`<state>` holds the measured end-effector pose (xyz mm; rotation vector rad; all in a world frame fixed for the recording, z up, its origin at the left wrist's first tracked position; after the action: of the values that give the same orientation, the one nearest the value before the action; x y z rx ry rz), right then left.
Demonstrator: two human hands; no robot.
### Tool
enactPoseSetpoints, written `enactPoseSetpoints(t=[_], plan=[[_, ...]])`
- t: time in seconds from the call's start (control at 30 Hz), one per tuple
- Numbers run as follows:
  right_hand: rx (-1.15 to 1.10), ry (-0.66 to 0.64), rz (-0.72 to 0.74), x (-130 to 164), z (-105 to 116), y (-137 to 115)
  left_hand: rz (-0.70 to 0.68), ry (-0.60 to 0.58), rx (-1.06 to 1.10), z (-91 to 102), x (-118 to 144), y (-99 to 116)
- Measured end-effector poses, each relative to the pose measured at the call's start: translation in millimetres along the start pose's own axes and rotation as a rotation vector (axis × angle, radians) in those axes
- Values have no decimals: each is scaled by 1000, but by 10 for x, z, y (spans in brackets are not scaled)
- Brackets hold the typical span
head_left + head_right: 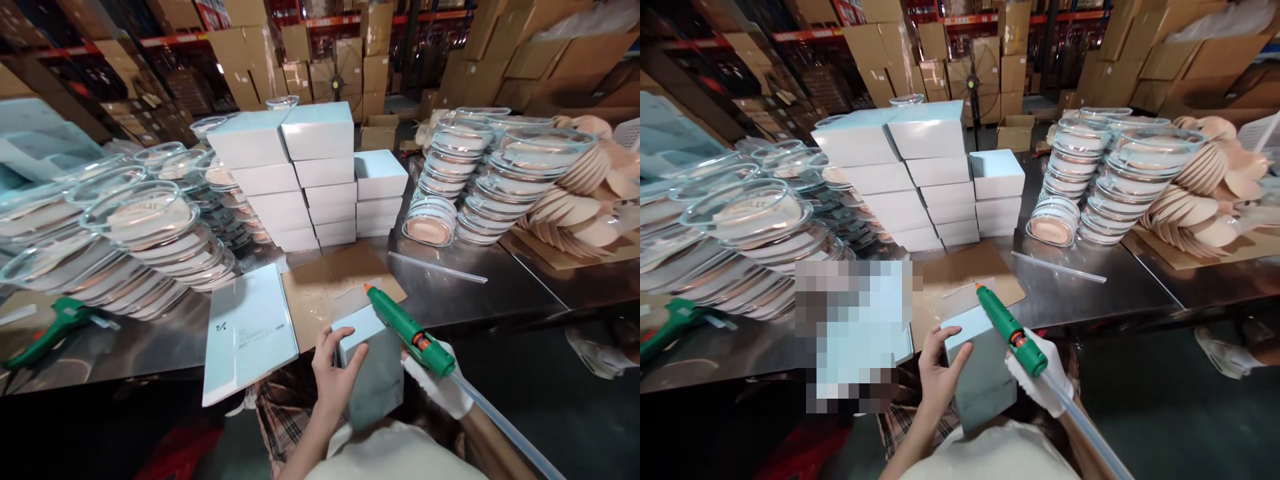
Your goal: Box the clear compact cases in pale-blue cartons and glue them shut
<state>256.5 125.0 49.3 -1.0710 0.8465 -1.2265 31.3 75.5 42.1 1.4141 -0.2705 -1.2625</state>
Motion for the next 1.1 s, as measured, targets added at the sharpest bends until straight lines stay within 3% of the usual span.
enactPoseSetpoints(t=[0.13,0.3,0.43,0.57,0.7,0.8,0.87,0.97,1.03,1.1], plan=[[-84,21,-166,-36,108,221,35,35,-3,43,17,-50],[-256,24,-329,-101,225,296,69,49,30,93,10,-95],[-361,-40,-425,-489,196,301,117,91,55,172,-10,-155],[-264,-54,-511,-934,134,348,137,115,103,230,-23,-180],[-107,33,-489,-1002,312,257,135,123,141,274,-34,-187],[34,151,-286,-905,366,-14,133,76,178,216,-44,-194],[-7,54,-143,-872,184,-207,131,35,203,141,-42,-199],[-283,-304,-105,-884,-207,-357,113,38,228,53,-19,-225],[-357,-407,-112,-899,-304,-383,138,78,285,26,2,-282],[-300,-460,-25,-884,-277,-425,189,124,394,16,12,-355]])
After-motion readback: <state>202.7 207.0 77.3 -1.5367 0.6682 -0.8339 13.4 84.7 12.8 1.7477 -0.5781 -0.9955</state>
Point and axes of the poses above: each hand's wrist, its own x-axis away from the middle knuckle, its own z-axis out of the back of the hand, y = z × x, the point moved 5 cm from there along -x, towards the middle knuckle, and after that the axes turned 9 degrees about -z, right-handed, at the moved point
